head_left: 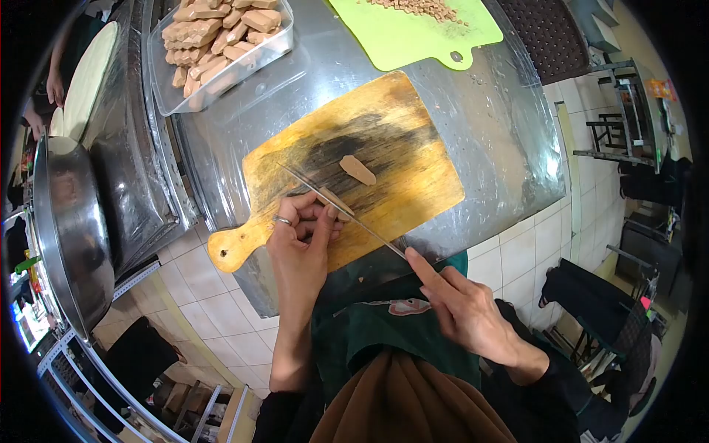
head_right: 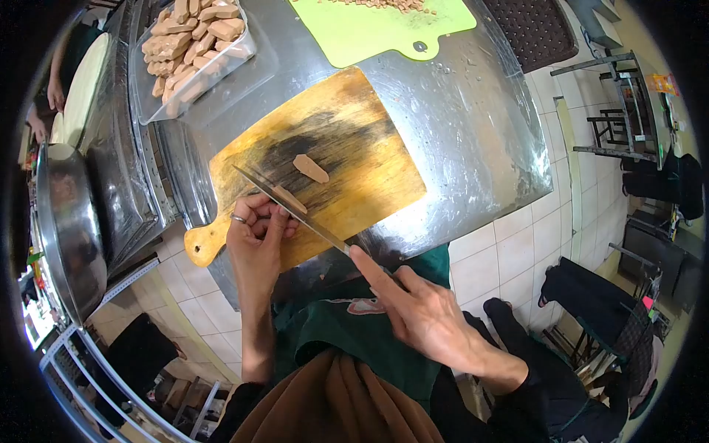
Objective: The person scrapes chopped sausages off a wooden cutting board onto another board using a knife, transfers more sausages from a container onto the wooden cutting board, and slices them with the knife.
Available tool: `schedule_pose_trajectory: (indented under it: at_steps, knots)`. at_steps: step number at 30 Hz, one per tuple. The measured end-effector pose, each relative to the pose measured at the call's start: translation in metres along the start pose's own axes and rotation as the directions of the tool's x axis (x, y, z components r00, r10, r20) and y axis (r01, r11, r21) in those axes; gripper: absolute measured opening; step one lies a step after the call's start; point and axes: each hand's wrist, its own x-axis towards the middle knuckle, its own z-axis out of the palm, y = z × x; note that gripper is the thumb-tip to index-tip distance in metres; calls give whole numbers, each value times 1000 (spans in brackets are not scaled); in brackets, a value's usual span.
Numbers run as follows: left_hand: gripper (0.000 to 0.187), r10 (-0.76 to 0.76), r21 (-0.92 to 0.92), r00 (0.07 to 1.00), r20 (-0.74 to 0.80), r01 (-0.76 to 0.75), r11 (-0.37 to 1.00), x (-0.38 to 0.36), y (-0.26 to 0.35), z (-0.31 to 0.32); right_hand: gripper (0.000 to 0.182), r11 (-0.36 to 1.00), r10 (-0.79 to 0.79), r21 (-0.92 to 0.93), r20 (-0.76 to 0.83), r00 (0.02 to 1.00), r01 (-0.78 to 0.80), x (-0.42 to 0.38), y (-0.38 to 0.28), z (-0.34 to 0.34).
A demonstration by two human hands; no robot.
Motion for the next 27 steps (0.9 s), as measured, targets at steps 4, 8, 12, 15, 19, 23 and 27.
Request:
schedule_pose_trajectory:
  at_steps: [4,8,12,15,19,23,27]
  knots:
    - [18,-13,-55,1000,3,13,998,1,0,0,79,1000,20,18,-2,1000,-20,-5,-3,2]
    - [18,-16,-45,1000,2,16,999,-1,2,-1,80,999,31,38,24,999,-32,-7,-4,1]
    - [17,-33,-72,999,4,33,997,-1,1,-1,81,998,43,53,44,998,-45,-7,-7,0]
    - [17,-61,-83,998,1,61,995,-1,3,-1,85,995,60,67,98,993,-67,-7,-8,-4]
    - [17,-66,-83,998,-8,65,994,-2,1,-1,91,993,104,27,207,973,-112,-4,-9,-9]
    - [18,-85,-85,996,1,85,993,-2,3,-2,93,991,108,52,221,969,-123,-3,-6,-7]
    - [19,-120,-30,993,-9,120,992,-2,9,-1,92,988,121,64,262,957,-142,6,-7,-11]
